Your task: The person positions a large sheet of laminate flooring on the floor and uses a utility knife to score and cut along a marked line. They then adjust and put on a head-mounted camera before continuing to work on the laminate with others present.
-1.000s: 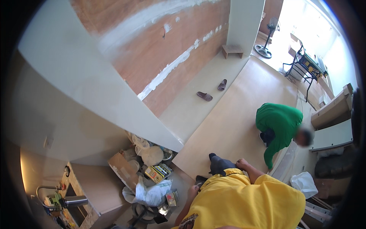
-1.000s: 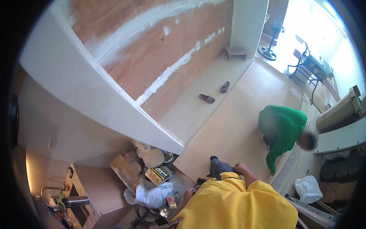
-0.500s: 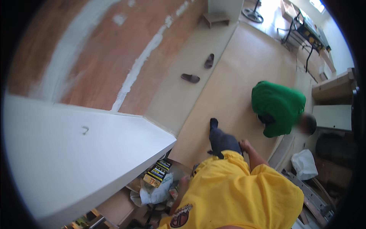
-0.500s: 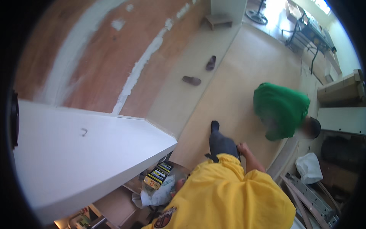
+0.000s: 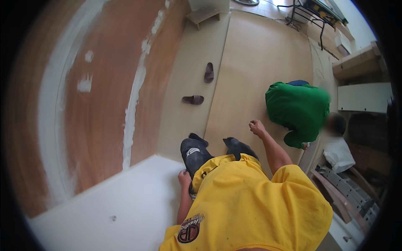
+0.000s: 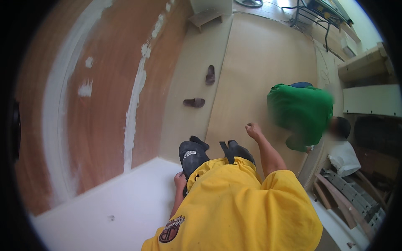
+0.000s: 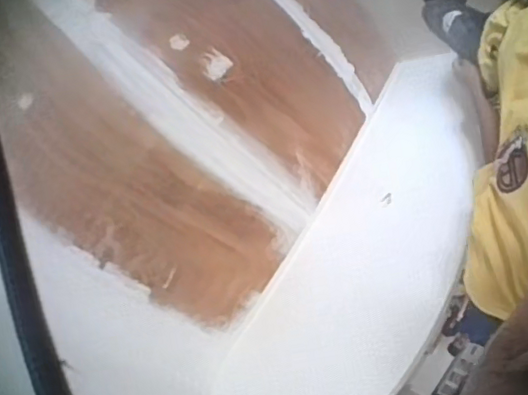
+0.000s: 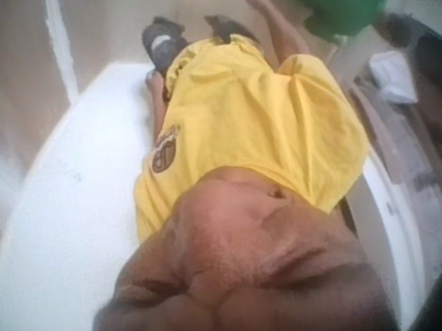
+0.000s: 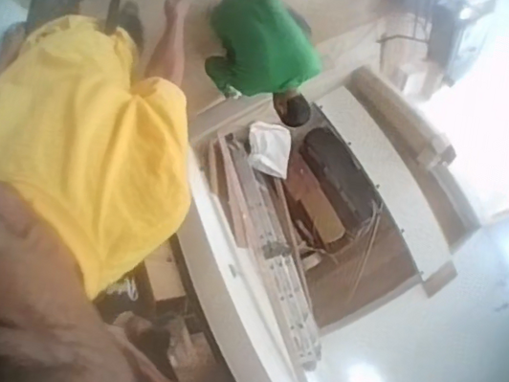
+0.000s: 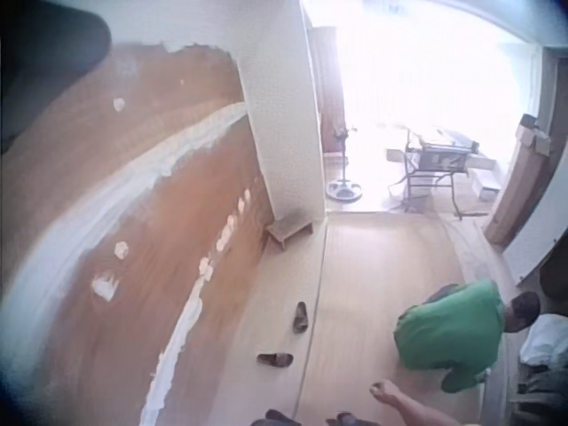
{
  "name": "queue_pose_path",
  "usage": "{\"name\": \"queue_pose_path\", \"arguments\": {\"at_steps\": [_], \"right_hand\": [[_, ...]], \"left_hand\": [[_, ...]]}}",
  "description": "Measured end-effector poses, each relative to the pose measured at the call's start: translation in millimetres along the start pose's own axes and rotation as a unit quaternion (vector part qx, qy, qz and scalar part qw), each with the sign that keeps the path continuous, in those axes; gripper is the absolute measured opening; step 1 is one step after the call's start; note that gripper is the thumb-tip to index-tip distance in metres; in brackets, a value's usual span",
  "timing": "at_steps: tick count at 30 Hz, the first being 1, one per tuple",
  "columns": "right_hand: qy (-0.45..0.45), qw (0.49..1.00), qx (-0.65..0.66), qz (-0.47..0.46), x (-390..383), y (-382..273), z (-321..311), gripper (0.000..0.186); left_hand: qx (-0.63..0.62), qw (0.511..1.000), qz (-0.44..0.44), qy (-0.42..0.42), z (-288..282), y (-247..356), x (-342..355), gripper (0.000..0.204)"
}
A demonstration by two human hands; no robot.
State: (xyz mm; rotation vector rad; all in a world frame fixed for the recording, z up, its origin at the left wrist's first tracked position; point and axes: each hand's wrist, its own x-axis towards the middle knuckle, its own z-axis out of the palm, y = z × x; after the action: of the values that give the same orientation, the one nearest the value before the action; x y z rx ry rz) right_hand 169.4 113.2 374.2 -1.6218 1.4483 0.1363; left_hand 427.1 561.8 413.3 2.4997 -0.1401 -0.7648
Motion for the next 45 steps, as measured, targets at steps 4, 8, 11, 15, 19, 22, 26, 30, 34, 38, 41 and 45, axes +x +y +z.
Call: {"name": "queue_pose_path", "arguments": {"at_steps": [4, 8, 11, 15, 19, 22, 26, 30, 34, 38, 41, 45], "right_hand": [[-0.013, 0.999, -0.012, 0.031, 6.1, -12.7, 19.2, 0.034], [0.101, 0.939, 0.257, 0.207, -25.1, -7.9, 50.5, 0.023], [0.258, 0.848, 0.36, 0.29, -73.9, -3.2, 104.9, 0.017], [0.174, 0.794, 0.413, 0.41, -151.0, -56.0, 213.5, 0.016], [-0.029, 0.912, 0.277, 0.302, -155.9, -140.1, 276.1, 0.022], [0.004, 0.894, 0.301, 0.332, -150.0, -154.9, 313.8, 0.022], [0.075, 0.836, 0.422, 0.343, -85.7, -191.6, 288.3, 0.023], [0.233, 0.797, 0.461, 0.314, -16.7, -220.3, 236.1, 0.023], [0.319, 0.763, 0.493, 0.269, 9.0, -249.1, 225.6, 0.031], [0.224, 0.781, 0.473, 0.34, 15.6, -237.4, 250.0, 0.024], [0.182, 0.669, 0.558, 0.456, 8.7, -246.4, 272.7, 0.027], [0.186, 0.654, 0.592, 0.432, -4.5, -271.7, 272.8, 0.016]], "left_hand": [[0.043, 0.997, 0.054, -0.041, -19.1, 37.0, 107.4, 0.032], [0.139, 0.977, 0.093, -0.129, -40.2, 92.7, 235.3, 0.033], [0.345, 0.889, 0.164, -0.255, -84.3, 138.2, 329.5, 0.036], [0.199, 0.937, 0.168, -0.234, -124.1, 183.7, 450.4, 0.035], [0.103, 0.974, 0.174, -0.103, -155.5, 172.7, 552.2, 0.028], [0.149, 0.96, 0.114, -0.208, -139.8, 194.8, 553.0, 0.031], [0.27, 0.895, 0.242, -0.259, -125.1, 238.7, 495.5, 0.033], [0.398, 0.772, 0.281, -0.408, -102.1, 289.5, 482.2, 0.039], [0.44, 0.714, 0.339, -0.426, -84.9, 364.6, 508.6, 0.037], [0.383, 0.748, 0.382, -0.385, -40.0, 439.2, 557.8, 0.036], [0.295, 0.813, 0.306, -0.399, -18.3, 492.8, 573.0, 0.033], [0.425, 0.673, 0.463, -0.39, -24.9, 543.6, 534.6, 0.032]]}}
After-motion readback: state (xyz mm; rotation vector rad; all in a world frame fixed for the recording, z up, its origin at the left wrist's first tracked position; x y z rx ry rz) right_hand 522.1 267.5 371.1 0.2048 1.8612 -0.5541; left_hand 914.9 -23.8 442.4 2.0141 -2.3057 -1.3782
